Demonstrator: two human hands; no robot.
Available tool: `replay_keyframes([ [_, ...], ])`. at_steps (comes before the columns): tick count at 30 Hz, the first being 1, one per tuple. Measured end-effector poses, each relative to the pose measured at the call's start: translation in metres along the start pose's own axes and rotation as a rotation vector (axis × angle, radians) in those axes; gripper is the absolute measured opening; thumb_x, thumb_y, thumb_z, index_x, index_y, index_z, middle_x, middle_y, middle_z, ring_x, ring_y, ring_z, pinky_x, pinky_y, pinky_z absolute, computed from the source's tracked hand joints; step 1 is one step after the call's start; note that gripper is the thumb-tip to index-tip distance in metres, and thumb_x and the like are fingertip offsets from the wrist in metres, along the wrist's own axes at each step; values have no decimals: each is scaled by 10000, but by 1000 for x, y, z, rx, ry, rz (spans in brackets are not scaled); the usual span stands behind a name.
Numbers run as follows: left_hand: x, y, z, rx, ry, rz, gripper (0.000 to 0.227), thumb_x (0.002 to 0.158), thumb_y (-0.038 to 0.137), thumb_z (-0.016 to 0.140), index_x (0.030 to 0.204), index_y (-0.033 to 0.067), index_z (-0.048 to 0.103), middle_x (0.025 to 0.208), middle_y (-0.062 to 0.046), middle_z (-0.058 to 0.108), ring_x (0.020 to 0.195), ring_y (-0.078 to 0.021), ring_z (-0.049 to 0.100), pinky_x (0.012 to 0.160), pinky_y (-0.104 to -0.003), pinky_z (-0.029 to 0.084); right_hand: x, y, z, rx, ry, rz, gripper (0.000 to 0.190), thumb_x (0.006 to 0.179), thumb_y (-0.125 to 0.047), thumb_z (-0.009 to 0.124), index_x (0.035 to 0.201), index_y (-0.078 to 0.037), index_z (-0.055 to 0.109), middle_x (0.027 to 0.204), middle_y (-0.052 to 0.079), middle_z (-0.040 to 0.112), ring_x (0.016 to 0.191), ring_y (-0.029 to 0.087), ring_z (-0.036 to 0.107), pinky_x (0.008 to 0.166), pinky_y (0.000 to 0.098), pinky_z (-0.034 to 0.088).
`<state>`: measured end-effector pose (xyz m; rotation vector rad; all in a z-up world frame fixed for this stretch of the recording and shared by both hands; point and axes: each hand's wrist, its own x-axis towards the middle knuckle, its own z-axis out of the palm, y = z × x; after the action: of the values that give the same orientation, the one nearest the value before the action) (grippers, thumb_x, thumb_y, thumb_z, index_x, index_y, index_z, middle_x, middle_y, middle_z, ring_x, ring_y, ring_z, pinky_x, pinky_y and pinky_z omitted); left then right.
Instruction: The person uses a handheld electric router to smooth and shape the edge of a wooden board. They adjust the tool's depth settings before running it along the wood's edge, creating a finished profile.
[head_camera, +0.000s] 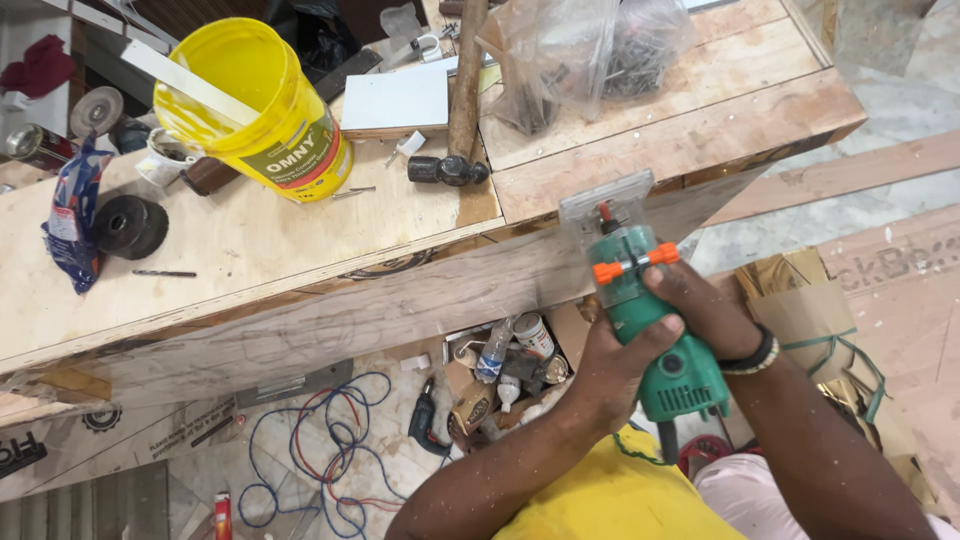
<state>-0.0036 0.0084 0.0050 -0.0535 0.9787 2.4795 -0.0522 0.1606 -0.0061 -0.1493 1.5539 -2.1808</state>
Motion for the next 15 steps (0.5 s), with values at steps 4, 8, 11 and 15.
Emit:
replay_keyframes([
  [4,6,2,7,-42,-16,-31,658,919,219,777,1451,47,428,1224,-70,595,1080,-153,643,908,-322,589,-2,-11,-5,-15,29,59,683,934,-513,604,1363,16,550,1175,164,684,1053,232,683,889,379,571],
  [8,4,5,7,-81,-26,-44,701,917,219,780,1481,71,392,1263,-64,585,1115,-140,639,940,-312,584,-2,-14,-3,-25,72,120,709,918,-499,615,1421,-12,500,1211,149,668,1086,222,659,912,384,550],
  [11,5,6,5,-118,-12,-96,694,924,213,780,1473,62,385,1243,-81,586,1094,-160,644,921,-327,590,1,-15,-2,-32,100,153,723,908,-476,603,1469,-45,456,1243,163,662,1123,247,660,942,404,544],
  [15,4,9,1,-128,12,-155,672,904,207,771,1441,87,385,1230,-77,590,1069,-164,663,901,-340,604,4,-17,2,-31,63,96,769,920,-448,604,1537,-48,376,1371,126,579,1232,216,581,1018,398,493],
])
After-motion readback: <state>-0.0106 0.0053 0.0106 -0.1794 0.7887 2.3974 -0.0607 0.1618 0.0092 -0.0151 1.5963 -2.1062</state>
